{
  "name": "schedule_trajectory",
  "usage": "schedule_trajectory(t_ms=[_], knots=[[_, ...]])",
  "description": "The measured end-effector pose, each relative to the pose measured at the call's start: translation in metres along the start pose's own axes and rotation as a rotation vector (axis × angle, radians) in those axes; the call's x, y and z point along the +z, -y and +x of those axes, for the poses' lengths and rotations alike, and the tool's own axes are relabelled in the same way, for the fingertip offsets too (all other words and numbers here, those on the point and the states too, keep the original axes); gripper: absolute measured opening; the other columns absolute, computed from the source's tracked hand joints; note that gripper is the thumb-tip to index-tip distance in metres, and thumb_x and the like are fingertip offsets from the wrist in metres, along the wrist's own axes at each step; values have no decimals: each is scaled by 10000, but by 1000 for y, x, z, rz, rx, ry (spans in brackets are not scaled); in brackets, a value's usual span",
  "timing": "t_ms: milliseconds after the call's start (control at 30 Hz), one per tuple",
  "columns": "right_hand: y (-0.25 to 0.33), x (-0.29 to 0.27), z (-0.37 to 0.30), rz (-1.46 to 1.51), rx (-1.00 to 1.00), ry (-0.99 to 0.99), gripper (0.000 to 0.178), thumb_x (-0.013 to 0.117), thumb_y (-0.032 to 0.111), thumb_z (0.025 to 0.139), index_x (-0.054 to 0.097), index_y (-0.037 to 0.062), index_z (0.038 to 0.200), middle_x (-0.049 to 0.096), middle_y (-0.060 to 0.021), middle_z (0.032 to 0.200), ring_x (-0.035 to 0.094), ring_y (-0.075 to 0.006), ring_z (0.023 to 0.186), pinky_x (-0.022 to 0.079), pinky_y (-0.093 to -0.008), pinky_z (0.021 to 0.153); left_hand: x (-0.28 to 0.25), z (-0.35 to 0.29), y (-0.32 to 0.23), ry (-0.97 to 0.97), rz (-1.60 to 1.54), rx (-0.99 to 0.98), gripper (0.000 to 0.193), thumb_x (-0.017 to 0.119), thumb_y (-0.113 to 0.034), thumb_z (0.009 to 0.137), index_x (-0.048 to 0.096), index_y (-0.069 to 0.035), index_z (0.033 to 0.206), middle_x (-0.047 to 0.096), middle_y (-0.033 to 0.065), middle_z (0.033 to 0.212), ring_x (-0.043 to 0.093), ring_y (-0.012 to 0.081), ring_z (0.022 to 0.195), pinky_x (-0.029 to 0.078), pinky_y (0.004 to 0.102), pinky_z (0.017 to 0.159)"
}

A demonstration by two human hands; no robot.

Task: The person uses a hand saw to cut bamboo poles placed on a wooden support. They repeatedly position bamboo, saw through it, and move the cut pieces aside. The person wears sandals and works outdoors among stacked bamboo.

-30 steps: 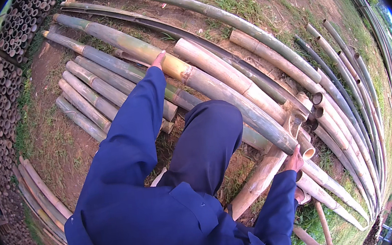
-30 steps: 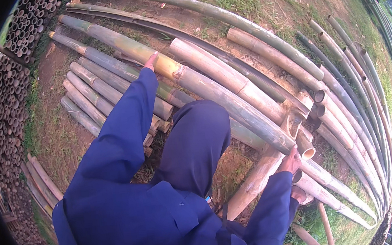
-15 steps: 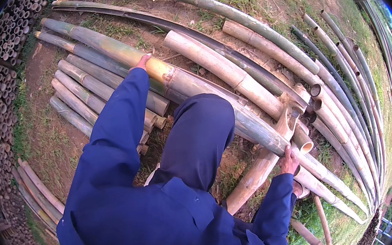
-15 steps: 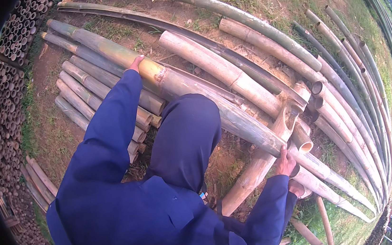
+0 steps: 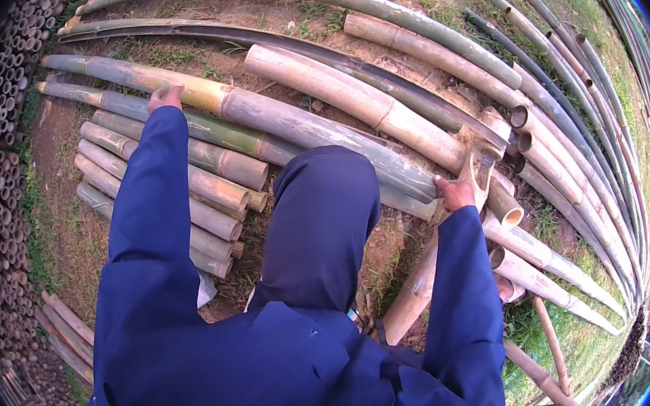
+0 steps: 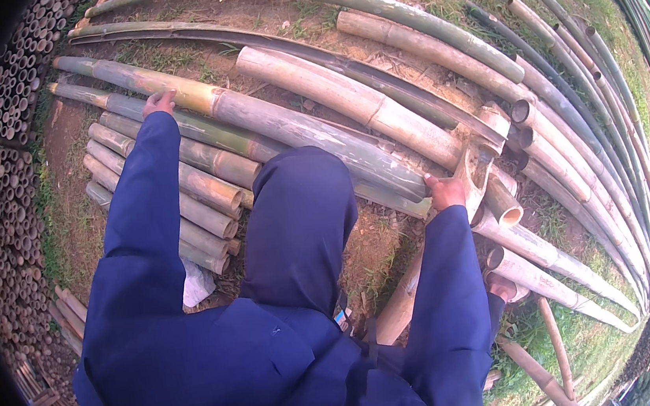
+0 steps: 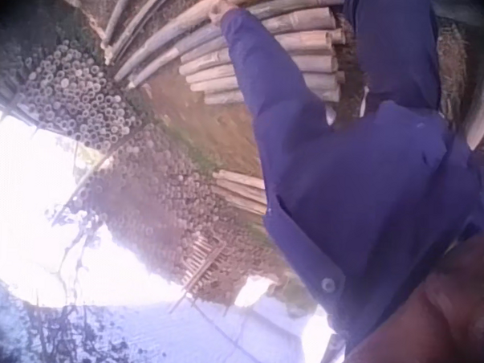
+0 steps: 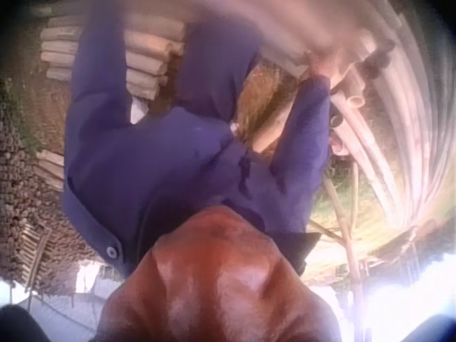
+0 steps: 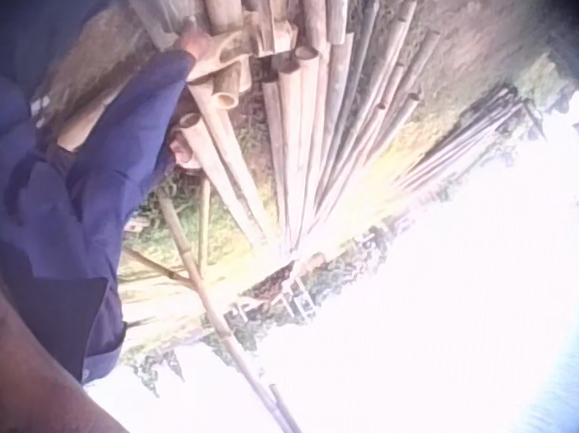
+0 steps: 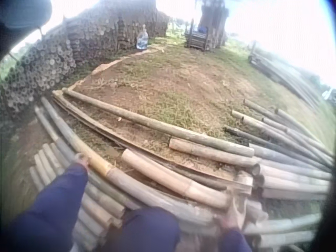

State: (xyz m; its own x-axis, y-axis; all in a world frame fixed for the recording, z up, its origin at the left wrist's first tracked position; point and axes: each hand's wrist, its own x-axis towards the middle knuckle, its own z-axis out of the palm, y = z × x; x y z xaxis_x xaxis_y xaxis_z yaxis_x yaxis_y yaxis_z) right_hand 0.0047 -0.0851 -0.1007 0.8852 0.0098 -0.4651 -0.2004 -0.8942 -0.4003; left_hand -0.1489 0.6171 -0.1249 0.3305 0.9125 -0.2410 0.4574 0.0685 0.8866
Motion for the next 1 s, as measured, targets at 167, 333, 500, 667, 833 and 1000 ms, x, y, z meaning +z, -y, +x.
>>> schedule_trajectory(t_ms=[167,333,500,667,833,1000], knots=[[76,-76,-63,114,16,-98,432,750,318,894,747,-39,1138,765,-194,854,734,-253,621,582,-386,726,25,-55,-37,177,341,416,548,791,-265,846,639,-24,1313,691,192,1285,681,305,1163,534,392,1005],[16,-52,-82,121,-31,-123,420,744,319,896,748,-7,1160,763,-234,1004,746,-355,987,556,-410,911,101,-127,-57,432,676,770,464,742,-370,906,679,-81,1264,685,162,1267,643,349,1195,484,443,1046],[34,-8,-75,578,67,-13,579,719,211,930,547,-107,1383,703,-246,1200,724,-218,773,567,-335,631,152,-190,-71,669,957,883,502,648,-505,957,701,-94,1239,687,164,1259,607,340,1208,423,455,1082],[48,33,-36,895,220,29,656,688,244,974,435,-123,1456,644,-228,1266,694,-207,708,532,-295,538,191,-205,-67,806,1077,934,523,506,-530,1020,719,-89,1206,720,159,1166,636,324,1160,431,451,1031],[53,40,-15,860,311,108,589,693,326,977,548,-118,1337,693,-168,989,649,-168,595,469,-289,484,214,-208,-63,995,1217,783,537,439,-501,1049,698,-72,1243,695,196,1217,619,352,1186,419,473,1048],[41,55,-24,780,299,39,475,723,353,960,627,-84,1121,673,-106,819,635,-146,548,424,-287,446,230,-206,-50,1262,1067,728,512,407,-450,1045,695,-80,1249,679,204,1253,611,368,1211,429,498,1055]])
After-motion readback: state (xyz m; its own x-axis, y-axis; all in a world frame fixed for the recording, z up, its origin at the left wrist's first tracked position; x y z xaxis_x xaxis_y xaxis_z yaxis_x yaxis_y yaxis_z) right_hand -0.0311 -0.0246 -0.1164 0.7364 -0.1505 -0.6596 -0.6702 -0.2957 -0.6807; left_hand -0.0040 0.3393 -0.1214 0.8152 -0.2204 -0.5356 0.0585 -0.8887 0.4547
